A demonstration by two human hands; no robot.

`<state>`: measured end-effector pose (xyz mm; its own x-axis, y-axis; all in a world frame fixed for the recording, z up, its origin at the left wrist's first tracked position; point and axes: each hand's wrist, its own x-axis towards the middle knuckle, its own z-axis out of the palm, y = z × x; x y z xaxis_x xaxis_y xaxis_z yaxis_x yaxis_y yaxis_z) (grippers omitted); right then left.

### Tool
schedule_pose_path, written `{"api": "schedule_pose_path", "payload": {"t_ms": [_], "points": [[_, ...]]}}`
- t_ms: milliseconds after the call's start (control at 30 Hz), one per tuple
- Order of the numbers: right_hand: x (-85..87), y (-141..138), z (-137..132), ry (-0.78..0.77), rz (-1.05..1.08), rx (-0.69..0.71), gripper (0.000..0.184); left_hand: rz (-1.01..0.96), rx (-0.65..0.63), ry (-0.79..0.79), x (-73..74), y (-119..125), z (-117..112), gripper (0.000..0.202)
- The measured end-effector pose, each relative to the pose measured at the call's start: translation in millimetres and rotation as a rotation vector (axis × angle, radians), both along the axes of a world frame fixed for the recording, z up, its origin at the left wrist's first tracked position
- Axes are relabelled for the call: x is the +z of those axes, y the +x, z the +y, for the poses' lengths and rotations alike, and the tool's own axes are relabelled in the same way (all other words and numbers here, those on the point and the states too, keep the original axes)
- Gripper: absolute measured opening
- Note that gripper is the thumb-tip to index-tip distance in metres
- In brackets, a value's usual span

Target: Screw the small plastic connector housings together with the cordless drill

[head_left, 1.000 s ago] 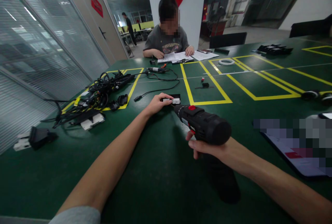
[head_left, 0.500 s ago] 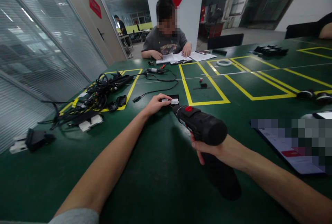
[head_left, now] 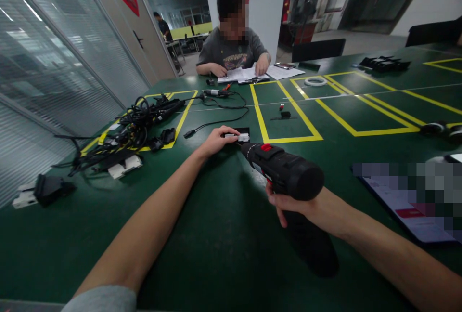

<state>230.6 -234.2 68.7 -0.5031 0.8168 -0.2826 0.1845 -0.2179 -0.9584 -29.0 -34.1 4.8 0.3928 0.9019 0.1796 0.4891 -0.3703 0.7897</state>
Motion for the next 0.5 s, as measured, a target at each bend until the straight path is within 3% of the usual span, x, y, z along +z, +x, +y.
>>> {"api": "schedule_pose_path", "payload": {"t_ms": [500], "points": [[-3.1, 2.2, 0.4, 0.028, 0.03, -0.005, 0.03, 0.005, -0.021, 0.027, -2.3, 0.4, 0.0, 0.036]]}}
